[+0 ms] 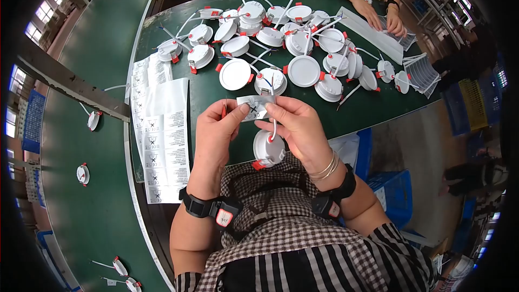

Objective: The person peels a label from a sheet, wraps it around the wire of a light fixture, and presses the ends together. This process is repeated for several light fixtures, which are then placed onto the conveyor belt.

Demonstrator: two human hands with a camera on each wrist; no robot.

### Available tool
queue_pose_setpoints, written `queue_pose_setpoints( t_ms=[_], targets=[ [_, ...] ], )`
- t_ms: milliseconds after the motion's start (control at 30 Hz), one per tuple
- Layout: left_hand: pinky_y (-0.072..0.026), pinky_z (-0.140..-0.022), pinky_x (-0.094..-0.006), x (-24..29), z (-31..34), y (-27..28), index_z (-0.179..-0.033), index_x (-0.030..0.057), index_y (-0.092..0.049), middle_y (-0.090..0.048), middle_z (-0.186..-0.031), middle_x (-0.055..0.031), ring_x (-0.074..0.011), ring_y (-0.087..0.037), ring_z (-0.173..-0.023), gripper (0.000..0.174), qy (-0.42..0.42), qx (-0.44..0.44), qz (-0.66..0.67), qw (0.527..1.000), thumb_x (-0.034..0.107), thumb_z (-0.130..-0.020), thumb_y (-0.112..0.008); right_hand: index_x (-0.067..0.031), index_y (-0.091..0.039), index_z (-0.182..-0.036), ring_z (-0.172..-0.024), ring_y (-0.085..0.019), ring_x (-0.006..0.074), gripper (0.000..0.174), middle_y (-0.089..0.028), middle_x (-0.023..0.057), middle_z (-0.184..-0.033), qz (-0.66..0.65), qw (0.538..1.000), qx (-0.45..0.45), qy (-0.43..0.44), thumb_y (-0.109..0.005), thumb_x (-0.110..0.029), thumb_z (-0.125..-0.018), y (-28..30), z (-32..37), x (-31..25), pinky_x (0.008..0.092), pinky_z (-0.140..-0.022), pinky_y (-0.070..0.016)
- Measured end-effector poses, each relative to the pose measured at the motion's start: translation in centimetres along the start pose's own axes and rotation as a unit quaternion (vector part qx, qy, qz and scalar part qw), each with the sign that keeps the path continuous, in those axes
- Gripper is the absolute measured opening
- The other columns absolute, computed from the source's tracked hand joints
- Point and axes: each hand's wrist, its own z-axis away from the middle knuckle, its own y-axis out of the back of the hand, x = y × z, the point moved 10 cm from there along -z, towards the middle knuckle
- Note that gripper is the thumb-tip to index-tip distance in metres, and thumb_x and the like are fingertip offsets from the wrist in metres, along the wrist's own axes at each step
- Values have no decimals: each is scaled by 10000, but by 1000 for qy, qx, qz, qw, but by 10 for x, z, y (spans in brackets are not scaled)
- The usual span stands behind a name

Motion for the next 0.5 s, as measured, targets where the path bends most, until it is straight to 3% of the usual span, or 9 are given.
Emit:
queue_pose_setpoints(
  t_ms=[200,267,367,500],
  targets=[
    [-257,-448,-177,7,7,5,-803,7,-623,-477,-597,58,-18,-365,-497,124,-21,20,-24,999,110,-792,-690,59,-594,-1026,-837,-632,169,210,-631,109,-940,49,999,6,16,-613,-60,-855,0,-1,3,357,-735,-582],
    [-267,-457,-181,12,8,8,-788,12,-631,-487,-603,57,-20,-368,-502,111,-48,29,-54,997,102,-783,-696,47,-631,-988,-746,-630,116,207,-648,79,-869,61,997,17,39,-648,-90,-835,0,-4,0,267,-668,-567],
    [-243,-424,-185,13,8,11,-785,47,-612,-488,-587,53,-27,-379,-461,122,-66,49,-86,993,140,-786,-692,51,-632,-978,-733,-628,113,209,-647,79,-863,64,997,15,45,-650,-99,-833,-2,-4,1,273,-629,-574],
    [-253,-420,-191,11,2,33,-859,22,-621,-514,-612,37,-34,-396,-473,159,-45,73,-43,995,169,-814,-663,45,-635,-964,-713,-614,111,209,-636,66,-843,81,996,21,32,-654,-116,-833,5,-10,3,286,-589,-577]
  ],
)
